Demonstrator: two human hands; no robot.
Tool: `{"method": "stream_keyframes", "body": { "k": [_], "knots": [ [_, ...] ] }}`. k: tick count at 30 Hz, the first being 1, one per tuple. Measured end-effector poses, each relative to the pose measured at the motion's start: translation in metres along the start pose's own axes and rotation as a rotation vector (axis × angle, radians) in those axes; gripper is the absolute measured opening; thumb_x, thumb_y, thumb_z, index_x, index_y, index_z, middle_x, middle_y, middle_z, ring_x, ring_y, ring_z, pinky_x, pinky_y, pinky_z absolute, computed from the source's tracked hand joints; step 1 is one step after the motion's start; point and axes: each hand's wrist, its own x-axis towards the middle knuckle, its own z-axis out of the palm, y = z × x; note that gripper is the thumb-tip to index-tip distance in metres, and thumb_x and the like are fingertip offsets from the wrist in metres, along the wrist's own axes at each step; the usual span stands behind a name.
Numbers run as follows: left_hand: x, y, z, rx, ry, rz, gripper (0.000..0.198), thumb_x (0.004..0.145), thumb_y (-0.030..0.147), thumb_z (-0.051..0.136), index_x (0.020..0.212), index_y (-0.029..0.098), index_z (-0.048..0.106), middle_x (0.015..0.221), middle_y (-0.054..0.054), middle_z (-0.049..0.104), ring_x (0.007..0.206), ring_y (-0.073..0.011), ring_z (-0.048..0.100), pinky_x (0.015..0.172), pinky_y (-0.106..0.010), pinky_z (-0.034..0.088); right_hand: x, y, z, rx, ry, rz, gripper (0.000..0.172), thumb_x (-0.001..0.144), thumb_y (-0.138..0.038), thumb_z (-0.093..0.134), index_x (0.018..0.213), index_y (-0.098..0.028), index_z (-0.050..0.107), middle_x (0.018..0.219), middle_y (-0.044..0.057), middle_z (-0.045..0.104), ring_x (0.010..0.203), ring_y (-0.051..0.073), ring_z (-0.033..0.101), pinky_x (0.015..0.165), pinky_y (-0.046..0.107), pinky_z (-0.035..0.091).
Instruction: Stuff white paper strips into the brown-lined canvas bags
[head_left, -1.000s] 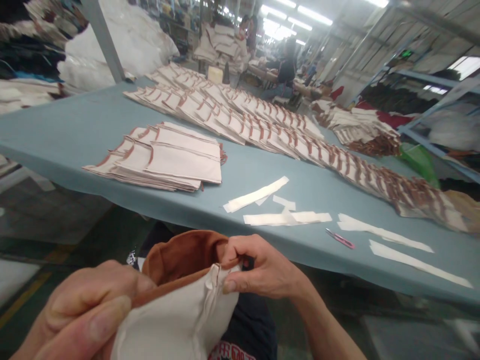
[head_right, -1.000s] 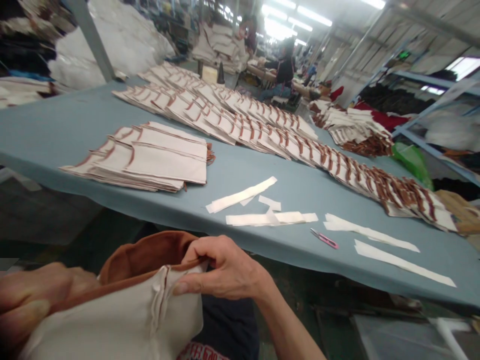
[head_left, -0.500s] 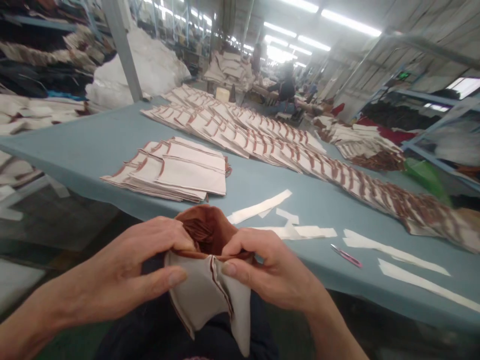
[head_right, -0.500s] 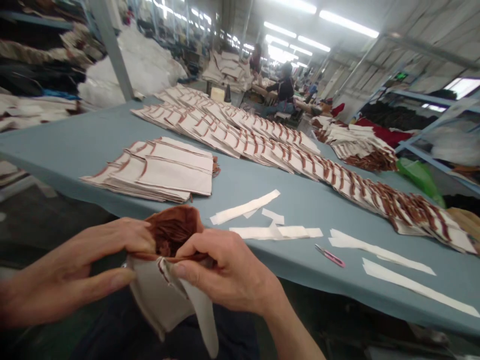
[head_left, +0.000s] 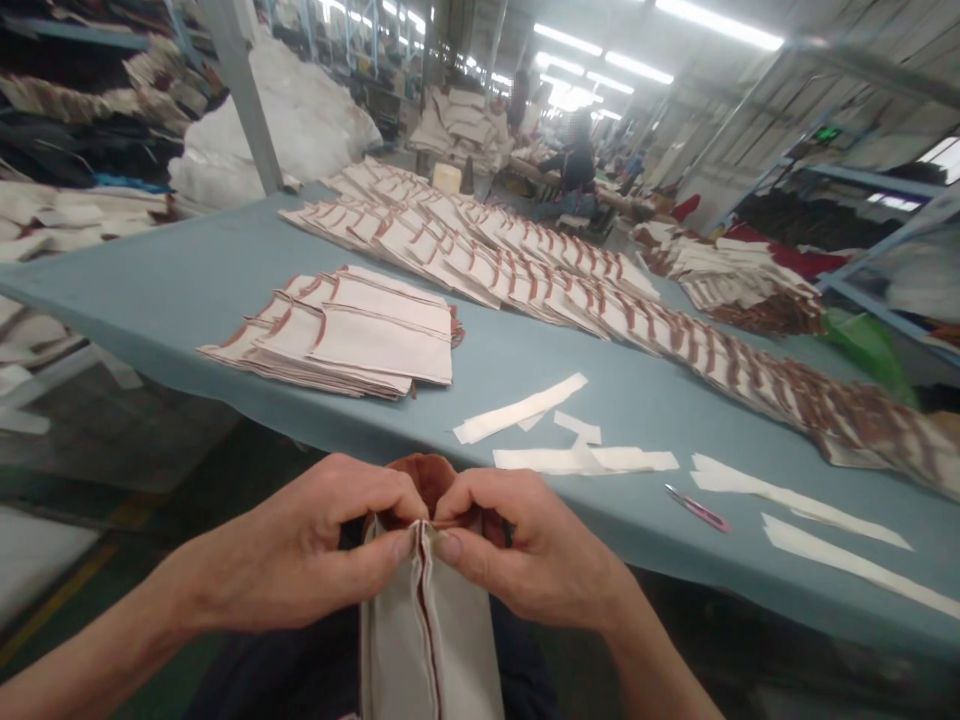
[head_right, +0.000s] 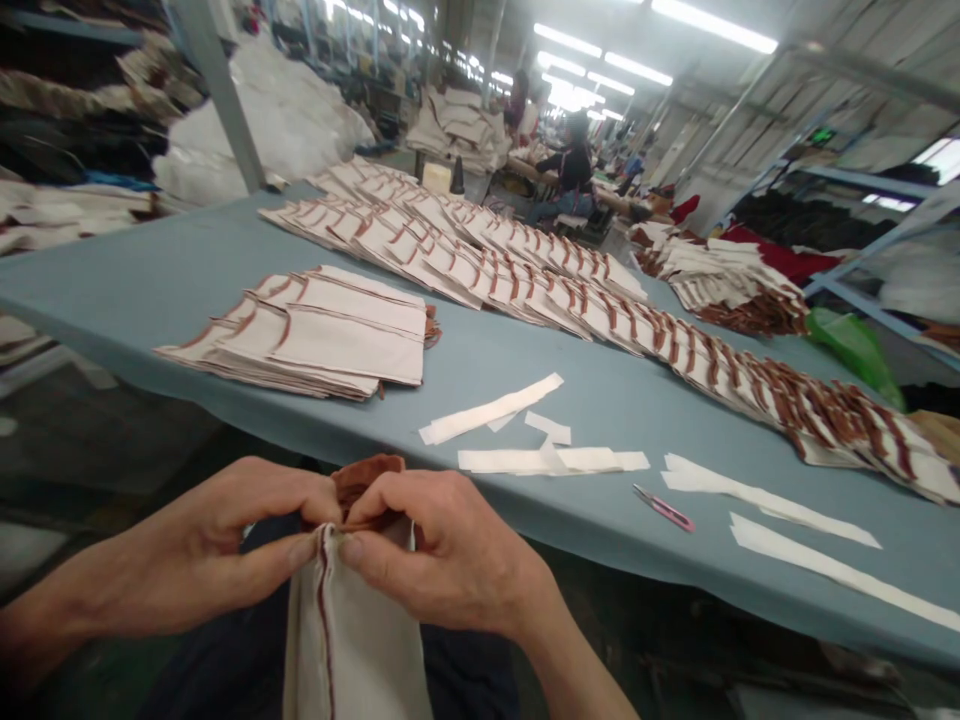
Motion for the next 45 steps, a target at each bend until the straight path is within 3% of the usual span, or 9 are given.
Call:
{"method": "stream_keyframes", "body": {
  "k": [7,14,20,24,27,31,35,41,45],
  "knots": [
    [0.003,0.009,0.005,-0.214,-0.072,-0.148,0.028,0.096,0.029,0.052,0.076,0.02,0.071,0.069,0.005,0.061,0.061,-0.0119,0.054,0.057,-0.019,0.041,0.002,0.006,0.004,0.186,-0.05,0.063,0.051,0.084,-0.058,0.094,0.08,-0.021,0.059,0.07,-0.008,0.052,0.06,0.009,0.041,0.053,0.023,0.032],
    [0.003,0.008,0.018,-0.426,0.002,-0.225,0.028,0.094,0.032,0.057,0.07,0.019,0.064,0.066,0.006,0.055,0.06,-0.0105,0.05,0.056,-0.016,0.04,0.001,0.025,0.005,0.408,-0.138,0.148,0.061,0.08,-0.066,0.097,0.077,-0.022,0.054,0.066,-0.009,0.047,0.058,0.009,0.035,0.051,0.024,0.028],
    [0.001,0.006,0.021,-0.451,0.042,-0.184,0.025,0.094,0.026,0.06,0.071,0.019,0.07,0.066,0.007,0.055,0.059,-0.0086,0.049,0.054,-0.013,0.04,-0.001,0.021,0.008,0.362,-0.12,0.143,0.055,0.088,-0.065,0.091,0.079,-0.021,0.059,0.069,-0.007,0.052,0.059,0.01,0.041,0.054,0.023,0.033],
    [0.0,0.011,0.013,-0.355,0.026,-0.217,0.026,0.093,0.024,0.059,0.074,0.02,0.076,0.066,0.007,0.061,0.059,-0.0088,0.054,0.055,-0.013,0.041,-0.001,0.007,0.008,0.155,-0.033,0.117,0.035,0.093,-0.046,0.082,0.08,-0.021,0.061,0.071,-0.006,0.057,0.059,0.01,0.046,0.055,0.023,0.037],
    [-0.001,0.014,0.007,-0.282,0.027,-0.237,0.028,0.094,0.024,0.056,0.079,0.021,0.079,0.068,0.006,0.067,0.062,-0.0106,0.058,0.058,-0.015,0.044,0.001,-0.001,0.01,-0.047,0.095,0.021,0.018,0.087,-0.03,0.074,0.077,-0.021,0.061,0.071,-0.005,0.06,0.06,0.01,0.048,0.058,0.023,0.039],
    [0.002,0.017,0.002,-0.269,-0.017,-0.258,0.03,0.092,0.037,0.06,0.077,0.019,0.078,0.066,0.002,0.064,0.061,-0.0137,0.056,0.055,-0.018,0.043,0.002,-0.002,0.013,-0.168,0.197,-0.14,0.012,0.08,-0.024,0.071,0.075,-0.022,0.06,0.069,-0.004,0.063,0.062,0.012,0.052,0.061,0.024,0.041],
    [0.002,0.009,0.007,-0.312,-0.04,-0.263,0.027,0.087,0.039,0.066,0.072,0.018,0.073,0.061,0.004,0.053,0.057,-0.0121,0.046,0.05,-0.018,0.037,-0.001,0.002,0.015,-0.153,0.164,-0.134,0.008,0.08,-0.021,0.072,0.077,-0.022,0.064,0.073,-0.002,0.07,0.063,0.013,0.057,0.066,0.025,0.046],
    [-0.009,-0.006,0.008,-0.322,-0.117,-0.211,0.024,0.101,0.034,0.065,0.084,0.02,0.077,0.073,0.003,0.069,0.067,-0.0127,0.058,0.061,-0.017,0.045,-0.007,0.006,0.013,-0.057,0.076,-0.017,0.01,0.089,-0.024,0.08,0.086,-0.021,0.071,0.08,-0.003,0.072,0.066,0.012,0.059,0.07,0.023,0.048],
    [-0.014,-0.005,0.003,-0.314,-0.161,-0.225,0.03,0.107,0.036,0.062,0.086,0.021,0.077,0.076,0.003,0.071,0.069,-0.0125,0.061,0.063,-0.017,0.047,-0.008,0.007,0.012,-0.052,0.06,-0.029,0.009,0.093,-0.026,0.08,0.091,-0.021,0.073,0.085,-0.002,0.075,0.069,0.012,0.061,0.07,0.023,0.048]
  ]
}}
